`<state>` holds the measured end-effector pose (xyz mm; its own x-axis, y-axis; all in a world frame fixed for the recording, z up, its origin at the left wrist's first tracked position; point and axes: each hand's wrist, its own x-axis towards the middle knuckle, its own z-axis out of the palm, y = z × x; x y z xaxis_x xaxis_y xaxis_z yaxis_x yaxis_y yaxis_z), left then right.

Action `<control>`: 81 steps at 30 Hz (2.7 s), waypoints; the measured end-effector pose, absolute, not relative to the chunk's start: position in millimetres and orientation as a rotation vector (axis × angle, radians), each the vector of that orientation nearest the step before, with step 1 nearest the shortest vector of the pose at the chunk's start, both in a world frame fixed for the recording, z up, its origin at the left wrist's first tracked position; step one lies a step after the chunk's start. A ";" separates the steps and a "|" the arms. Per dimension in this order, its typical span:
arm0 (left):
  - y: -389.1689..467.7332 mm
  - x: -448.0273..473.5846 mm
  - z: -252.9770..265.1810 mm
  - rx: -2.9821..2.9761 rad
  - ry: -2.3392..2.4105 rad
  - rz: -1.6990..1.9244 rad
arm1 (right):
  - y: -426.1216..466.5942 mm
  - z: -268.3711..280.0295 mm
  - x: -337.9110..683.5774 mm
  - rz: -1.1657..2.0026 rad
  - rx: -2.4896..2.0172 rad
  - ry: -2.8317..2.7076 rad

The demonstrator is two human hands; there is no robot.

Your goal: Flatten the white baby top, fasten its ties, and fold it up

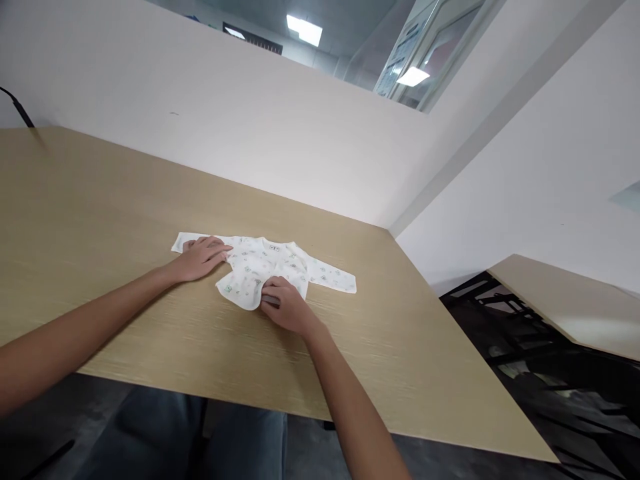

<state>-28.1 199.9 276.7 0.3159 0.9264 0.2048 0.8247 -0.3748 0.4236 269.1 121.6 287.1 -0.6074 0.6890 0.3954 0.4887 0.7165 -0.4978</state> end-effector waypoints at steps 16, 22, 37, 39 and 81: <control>210.6 -27.8 268.3 2.370 1.708 0.577 | 103.6 311.1 281.1 0.993 -1.044 -2.299; 210.4 -26.6 267.9 2.375 1.707 0.549 | 95.8 301.5 266.7 0.647 -0.832 -2.341; 136.9 25.1 300.1 2.773 0.777 0.701 | 96.5 292.4 249.7 0.377 -1.008 -2.067; 135.9 29.2 295.8 2.735 0.844 0.788 | 94.1 292.2 246.5 0.421 -0.994 -2.021; 212.6 -41.4 261.6 2.415 1.586 0.301 | 107.3 306.1 291.0 0.530 -1.313 -2.459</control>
<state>-41.4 212.6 261.6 0.3910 0.9194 0.0417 0.8708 -0.3842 0.3066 291.0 107.3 306.1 -0.5354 0.8397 0.0908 0.7279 0.5132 -0.4548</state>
